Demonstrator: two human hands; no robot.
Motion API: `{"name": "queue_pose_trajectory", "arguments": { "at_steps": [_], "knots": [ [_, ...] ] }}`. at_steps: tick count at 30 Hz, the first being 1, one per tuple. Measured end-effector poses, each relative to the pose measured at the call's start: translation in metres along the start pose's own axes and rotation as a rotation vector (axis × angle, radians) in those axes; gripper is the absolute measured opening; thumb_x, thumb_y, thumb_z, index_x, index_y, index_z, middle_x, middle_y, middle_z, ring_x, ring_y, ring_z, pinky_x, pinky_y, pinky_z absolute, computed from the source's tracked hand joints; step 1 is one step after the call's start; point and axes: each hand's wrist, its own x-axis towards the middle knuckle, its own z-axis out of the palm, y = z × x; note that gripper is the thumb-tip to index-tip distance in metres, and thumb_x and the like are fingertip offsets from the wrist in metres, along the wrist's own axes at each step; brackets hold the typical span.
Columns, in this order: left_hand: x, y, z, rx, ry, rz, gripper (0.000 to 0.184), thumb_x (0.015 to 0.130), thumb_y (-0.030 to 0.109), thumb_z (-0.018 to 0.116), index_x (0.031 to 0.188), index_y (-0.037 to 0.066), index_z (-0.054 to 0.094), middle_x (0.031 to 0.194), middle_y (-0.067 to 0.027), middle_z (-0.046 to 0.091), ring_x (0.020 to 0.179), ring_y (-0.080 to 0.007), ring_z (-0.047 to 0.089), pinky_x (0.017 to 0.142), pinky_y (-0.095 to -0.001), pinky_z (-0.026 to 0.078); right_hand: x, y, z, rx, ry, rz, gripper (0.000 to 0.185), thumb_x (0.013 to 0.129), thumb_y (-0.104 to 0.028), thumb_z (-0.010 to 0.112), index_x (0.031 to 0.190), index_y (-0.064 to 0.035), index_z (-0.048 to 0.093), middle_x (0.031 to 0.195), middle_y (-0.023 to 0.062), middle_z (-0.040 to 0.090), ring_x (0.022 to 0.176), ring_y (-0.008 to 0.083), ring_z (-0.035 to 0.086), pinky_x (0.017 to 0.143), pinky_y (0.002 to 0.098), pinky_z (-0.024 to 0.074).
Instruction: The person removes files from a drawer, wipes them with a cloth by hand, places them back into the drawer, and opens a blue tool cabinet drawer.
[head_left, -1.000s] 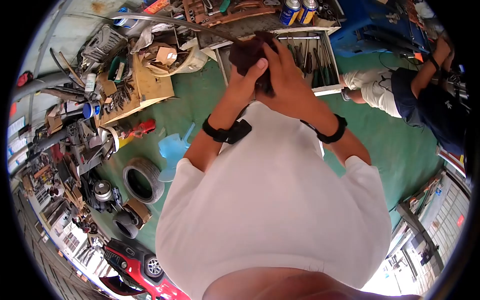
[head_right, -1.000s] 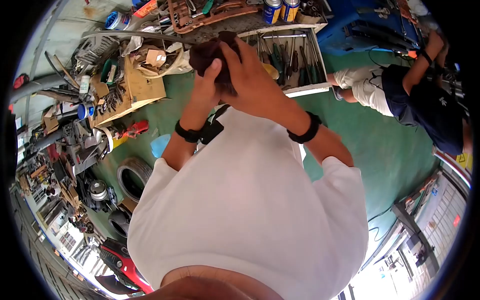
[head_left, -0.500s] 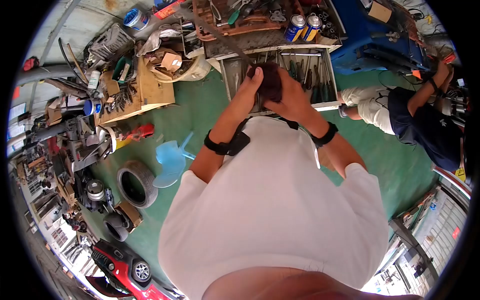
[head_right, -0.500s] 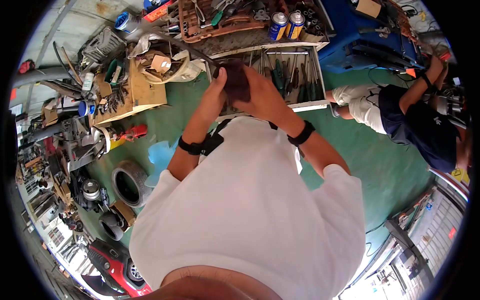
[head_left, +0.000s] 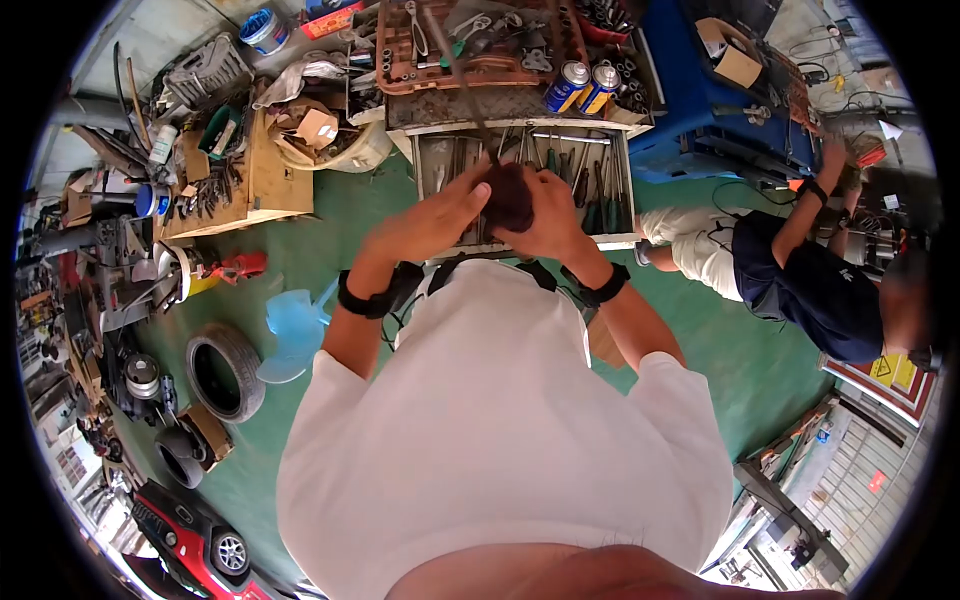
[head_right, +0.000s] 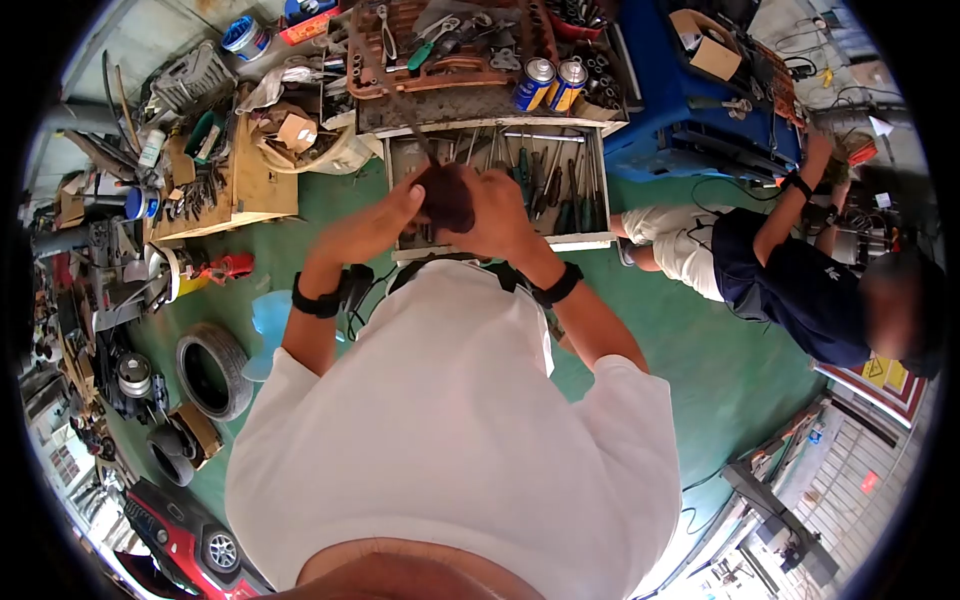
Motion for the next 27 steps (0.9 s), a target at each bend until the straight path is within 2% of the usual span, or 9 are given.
{"name": "queue_pose_trajectory", "arguments": {
  "at_steps": [3, 8, 10, 12, 13, 16, 24, 26, 27],
  "knots": [
    [-0.020, 0.027, -0.002, 0.660, 0.141, 0.100, 0.047, 0.099, 0.036, 0.050, 0.131, 0.002, 0.050, 0.116, -0.0204, 0.060, 0.108, -0.0355, 0.058, 0.088, -0.0428, 0.048, 0.000, 0.013, -0.005, -0.148, -0.002, 0.087, 0.073, 0.059, -0.026, 0.082, 0.123, -0.0067, 0.056, 0.081, 0.0100, 0.066, 0.072, 0.0346, 0.062, 0.073, 0.0419, 0.0491],
    [-0.010, 0.071, 0.003, 0.793, 0.119, 0.532, 0.043, 0.097, 0.039, 0.056, 0.120, 0.003, 0.060, 0.099, -0.0167, 0.062, 0.091, -0.0350, 0.061, 0.079, -0.0422, 0.050, 0.009, 0.017, -0.019, -0.335, -0.253, -0.112, 0.067, 0.062, -0.025, 0.080, 0.123, -0.0095, 0.056, 0.078, 0.0068, 0.063, 0.073, 0.0284, 0.062, 0.082, 0.0385, 0.0420],
    [0.004, 0.062, -0.002, 0.862, 0.129, 0.658, 0.042, 0.097, 0.041, 0.055, 0.116, 0.004, 0.062, 0.094, -0.0157, 0.062, 0.086, -0.0356, 0.061, 0.074, -0.0429, 0.050, 0.015, 0.008, -0.020, -0.434, -0.318, -0.373, 0.066, 0.060, -0.024, 0.081, 0.120, -0.0118, 0.057, 0.082, 0.0070, 0.063, 0.079, 0.0264, 0.061, 0.083, 0.0403, 0.0417],
    [0.011, 0.034, -0.010, 1.039, 0.289, 0.318, 0.047, 0.096, 0.050, 0.051, 0.098, 0.005, 0.063, 0.080, -0.0172, 0.063, 0.076, -0.0382, 0.062, 0.064, -0.0442, 0.049, 0.017, 0.005, -0.020, -0.483, -0.430, -0.353, 0.066, 0.058, -0.024, 0.083, 0.117, -0.0134, 0.057, 0.086, 0.0052, 0.063, 0.084, 0.0249, 0.061, 0.087, 0.0413, 0.0415],
    [0.010, 0.028, -0.013, 0.983, 0.168, -0.041, 0.061, 0.098, 0.056, 0.043, 0.094, 0.000, 0.066, 0.072, -0.0208, 0.063, 0.068, -0.0391, 0.060, 0.063, -0.0468, 0.047, 0.019, 0.005, -0.021, -0.482, -0.441, -0.390, 0.065, 0.057, -0.025, 0.083, 0.116, -0.0136, 0.057, 0.087, 0.0042, 0.063, 0.088, 0.0248, 0.060, 0.091, 0.0416, 0.0410],
    [0.009, 0.009, -0.010, 0.794, 0.004, -0.296, 0.074, 0.098, 0.062, 0.039, 0.077, -0.004, 0.065, 0.065, -0.0243, 0.059, 0.063, -0.0393, 0.059, 0.063, -0.0464, 0.046, 0.018, 0.006, -0.022, -0.487, -0.441, -0.405, 0.066, 0.056, -0.026, 0.084, 0.116, -0.0151, 0.058, 0.092, 0.0031, 0.062, 0.097, 0.0250, 0.059, 0.099, 0.0440, 0.0385],
    [0.008, -0.069, -0.011, 0.385, 0.456, -0.177, 0.072, 0.102, 0.056, 0.035, 0.065, -0.004, 0.048, 0.059, -0.0170, 0.047, 0.055, -0.0300, 0.044, 0.057, -0.0426, 0.039, 0.014, 0.013, -0.022, -0.419, -0.273, -0.378, 0.061, 0.060, -0.022, 0.081, 0.119, -0.0206, 0.063, 0.124, 0.0083, 0.054, 0.119, 0.0293, 0.048, 0.107, 0.0560, 0.0288],
    [-0.005, -0.075, -0.017, 0.310, 0.514, -0.184, 0.069, 0.103, 0.054, 0.035, 0.064, -0.003, 0.044, 0.057, -0.0137, 0.042, 0.054, -0.0260, 0.039, 0.055, -0.0408, 0.036, -0.001, 0.021, -0.021, -0.198, -0.227, -0.135, 0.058, 0.060, -0.019, 0.078, 0.116, -0.0187, 0.065, 0.131, 0.0082, 0.051, 0.124, 0.0294, 0.045, 0.109, 0.0524, 0.0269],
    [-0.010, -0.077, -0.019, 0.283, 0.557, -0.127, 0.064, 0.104, 0.051, 0.036, 0.064, 0.000, 0.041, 0.057, -0.0090, 0.038, 0.054, -0.0204, 0.034, 0.053, -0.0375, 0.032, -0.009, 0.031, -0.014, -0.128, -0.154, -0.040, 0.057, 0.065, -0.017, 0.078, 0.119, -0.0133, 0.062, 0.127, 0.0081, 0.055, 0.119, 0.0287, 0.050, 0.106, 0.0468, 0.0339]
  ]
}}
